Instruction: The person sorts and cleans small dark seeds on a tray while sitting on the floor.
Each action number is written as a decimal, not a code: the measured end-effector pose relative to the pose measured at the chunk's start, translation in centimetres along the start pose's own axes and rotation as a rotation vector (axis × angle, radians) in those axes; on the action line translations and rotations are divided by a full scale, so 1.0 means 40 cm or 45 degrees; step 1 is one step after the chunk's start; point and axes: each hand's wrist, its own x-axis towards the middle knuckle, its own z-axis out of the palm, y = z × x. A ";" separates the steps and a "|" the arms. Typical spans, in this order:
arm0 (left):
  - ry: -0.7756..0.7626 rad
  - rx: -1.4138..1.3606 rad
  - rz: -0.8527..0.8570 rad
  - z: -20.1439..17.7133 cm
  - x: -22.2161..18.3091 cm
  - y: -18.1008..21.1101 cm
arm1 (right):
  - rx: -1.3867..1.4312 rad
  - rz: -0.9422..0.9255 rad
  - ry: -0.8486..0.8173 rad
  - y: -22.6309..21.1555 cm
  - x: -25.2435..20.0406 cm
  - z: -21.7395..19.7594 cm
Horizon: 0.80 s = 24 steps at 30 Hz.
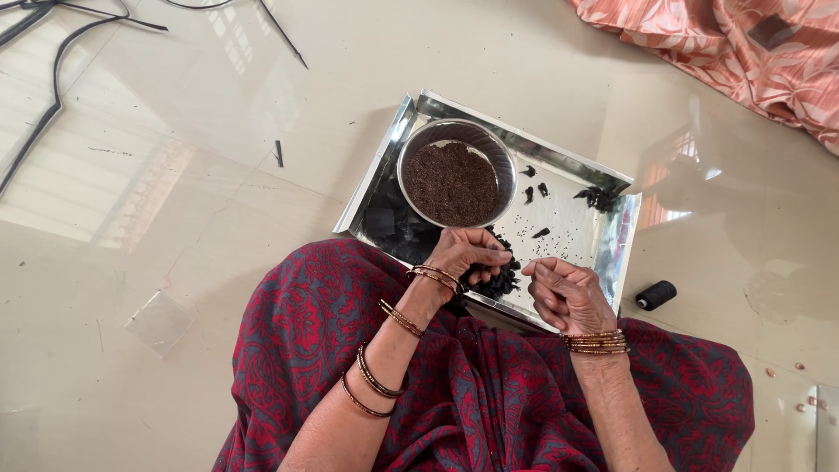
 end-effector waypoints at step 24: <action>-0.284 0.100 -0.154 0.005 -0.001 -0.056 | -0.976 0.004 0.143 0.038 0.039 0.003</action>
